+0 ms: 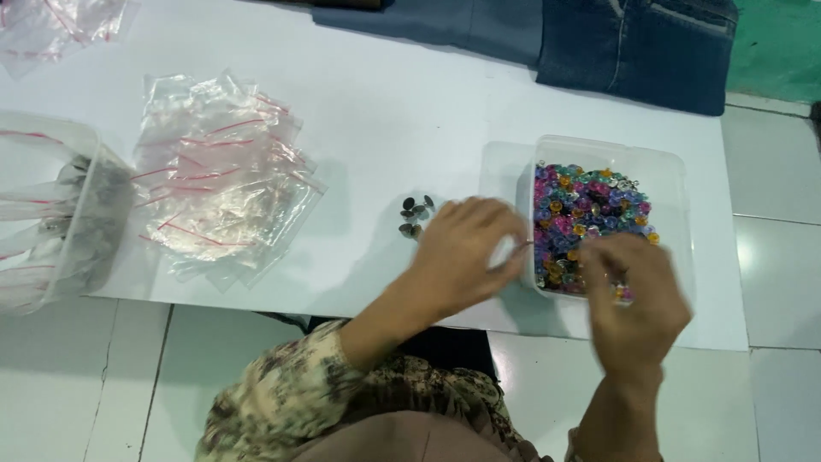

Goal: Sorting buttons from a large container and placing them into small plastic bags for kitting.

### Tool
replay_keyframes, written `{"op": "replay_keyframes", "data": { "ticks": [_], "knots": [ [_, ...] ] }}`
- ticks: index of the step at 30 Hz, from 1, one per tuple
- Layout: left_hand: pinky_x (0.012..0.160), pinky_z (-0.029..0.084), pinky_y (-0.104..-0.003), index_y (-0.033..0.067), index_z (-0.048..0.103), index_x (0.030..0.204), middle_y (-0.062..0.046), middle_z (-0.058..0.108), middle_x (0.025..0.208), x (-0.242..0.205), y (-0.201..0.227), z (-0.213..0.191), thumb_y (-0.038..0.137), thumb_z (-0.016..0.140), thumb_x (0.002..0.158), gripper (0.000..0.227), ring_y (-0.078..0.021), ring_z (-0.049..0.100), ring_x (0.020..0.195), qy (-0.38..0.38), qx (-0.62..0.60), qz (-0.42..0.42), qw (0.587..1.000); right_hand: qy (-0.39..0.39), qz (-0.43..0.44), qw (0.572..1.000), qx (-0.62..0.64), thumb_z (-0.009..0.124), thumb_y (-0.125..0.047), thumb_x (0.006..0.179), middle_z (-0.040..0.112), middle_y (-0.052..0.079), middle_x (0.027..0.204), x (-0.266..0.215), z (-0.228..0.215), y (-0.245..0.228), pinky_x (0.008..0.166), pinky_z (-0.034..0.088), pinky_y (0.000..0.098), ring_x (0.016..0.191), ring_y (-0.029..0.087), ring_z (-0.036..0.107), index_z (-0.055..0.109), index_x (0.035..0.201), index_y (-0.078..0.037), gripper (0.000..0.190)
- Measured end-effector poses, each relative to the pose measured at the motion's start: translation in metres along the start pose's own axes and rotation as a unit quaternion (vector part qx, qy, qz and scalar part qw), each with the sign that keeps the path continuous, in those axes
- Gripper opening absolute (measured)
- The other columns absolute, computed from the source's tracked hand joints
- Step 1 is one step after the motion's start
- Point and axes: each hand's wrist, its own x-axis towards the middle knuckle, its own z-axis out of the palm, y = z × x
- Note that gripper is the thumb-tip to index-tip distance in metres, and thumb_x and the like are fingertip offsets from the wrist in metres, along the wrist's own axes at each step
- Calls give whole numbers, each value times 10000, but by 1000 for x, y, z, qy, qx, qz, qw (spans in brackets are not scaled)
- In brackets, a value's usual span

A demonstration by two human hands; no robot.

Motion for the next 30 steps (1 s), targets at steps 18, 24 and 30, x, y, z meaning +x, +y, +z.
{"op": "replay_keyframes", "data": {
  "ticks": [18, 24, 30],
  "knots": [
    [728, 522, -395, 138, 777, 1001, -108, 714, 938, -65, -39, -85, 210, 752, 906, 122, -301, 706, 876, -39, 146, -197, 969, -146, -34, 982, 115, 761, 38, 888, 723, 163, 897, -6, 109, -66, 694, 638, 367, 853, 284, 738, 771, 1047, 10, 162],
    [767, 476, -385, 120, 715, 1074, -55, 689, 1071, -43, -33, -59, 169, 709, 935, 147, -247, 627, 965, -19, 103, -105, 989, -159, -65, 974, 146, 712, 34, 924, 690, 207, 1075, -9, 46, -56, 916, 621, 384, 978, 305, 699, 695, 1148, 52, 225],
    [746, 469, -415, 105, 750, 1053, -75, 668, 989, 24, 11, 1, 152, 727, 937, 127, -274, 617, 882, -35, 51, 21, 998, -101, -16, 995, -13, 763, -18, 946, 764, 146, 1059, -1, -21, 7, 786, 624, 315, 947, 241, 721, 747, 1115, -20, 169]
  ]
}}
